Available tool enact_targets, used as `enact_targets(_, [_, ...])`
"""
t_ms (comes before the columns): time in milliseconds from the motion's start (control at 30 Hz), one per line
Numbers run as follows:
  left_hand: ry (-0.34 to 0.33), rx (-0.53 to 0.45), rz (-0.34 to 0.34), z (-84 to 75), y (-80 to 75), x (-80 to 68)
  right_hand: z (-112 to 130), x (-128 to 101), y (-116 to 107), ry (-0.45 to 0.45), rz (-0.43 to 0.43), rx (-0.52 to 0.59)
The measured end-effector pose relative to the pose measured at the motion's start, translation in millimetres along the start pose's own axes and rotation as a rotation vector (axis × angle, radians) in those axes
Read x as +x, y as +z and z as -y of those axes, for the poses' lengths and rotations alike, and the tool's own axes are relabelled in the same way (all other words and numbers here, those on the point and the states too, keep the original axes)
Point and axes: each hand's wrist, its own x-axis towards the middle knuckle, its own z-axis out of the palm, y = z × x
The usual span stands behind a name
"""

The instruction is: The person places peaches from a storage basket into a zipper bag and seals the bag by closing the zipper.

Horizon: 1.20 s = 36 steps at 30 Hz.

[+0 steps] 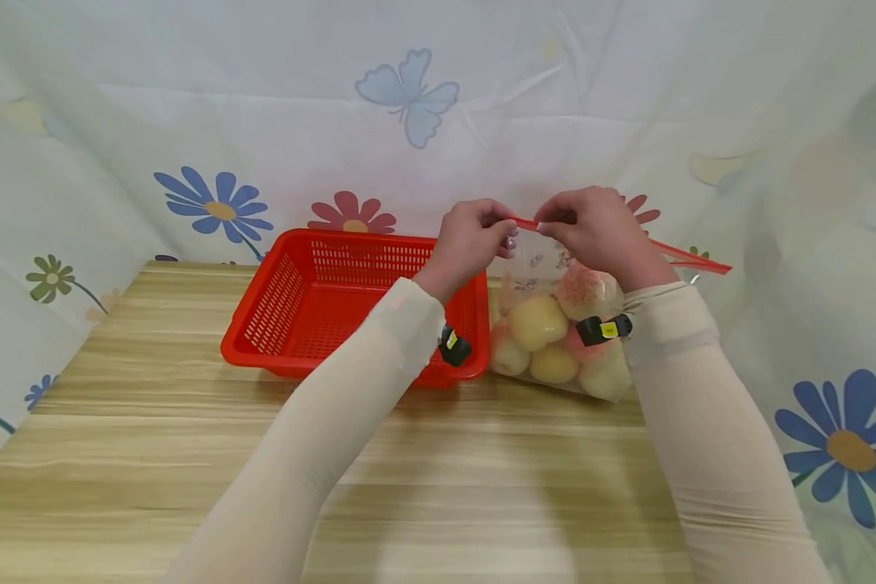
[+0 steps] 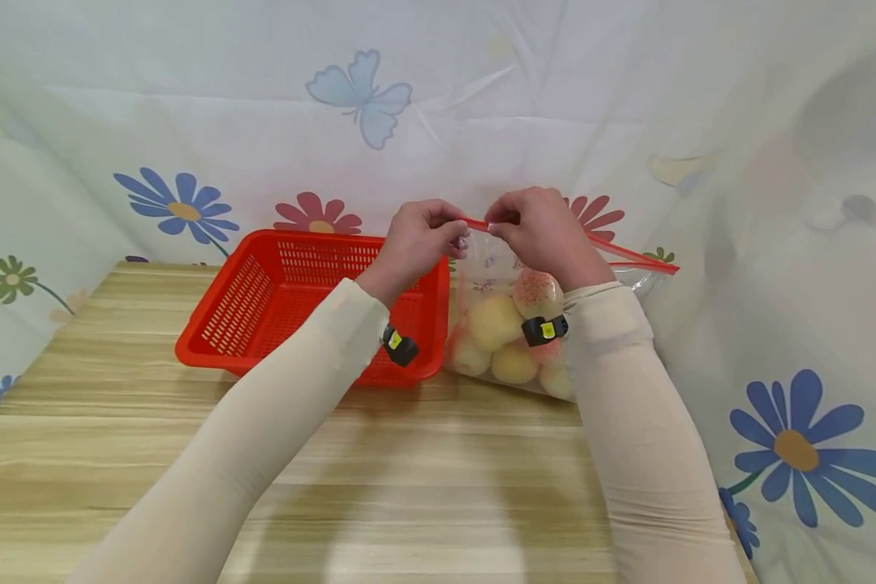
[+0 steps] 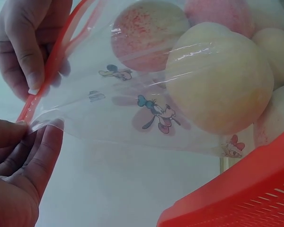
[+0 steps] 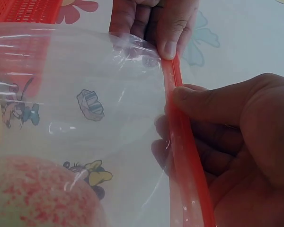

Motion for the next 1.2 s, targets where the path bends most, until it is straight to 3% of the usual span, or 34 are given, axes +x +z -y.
enact_targets(200, [0.010,0.006,0.006,0.5,0.1,0.5,-4.4,-3.5,-2.1,-0.021,-0.012,-0.007])
enact_targets(967, [-0.001,0.018,0.016,0.8,-0.3,0.0,-10.7,-19.4,-11.5,0.068,0.043,0.030])
enact_targets(1200, [0.019,-0.008,0.018,0.9,-0.3,-0.7,-15.5,-21.4,-12.6,0.040,0.030,-0.002])
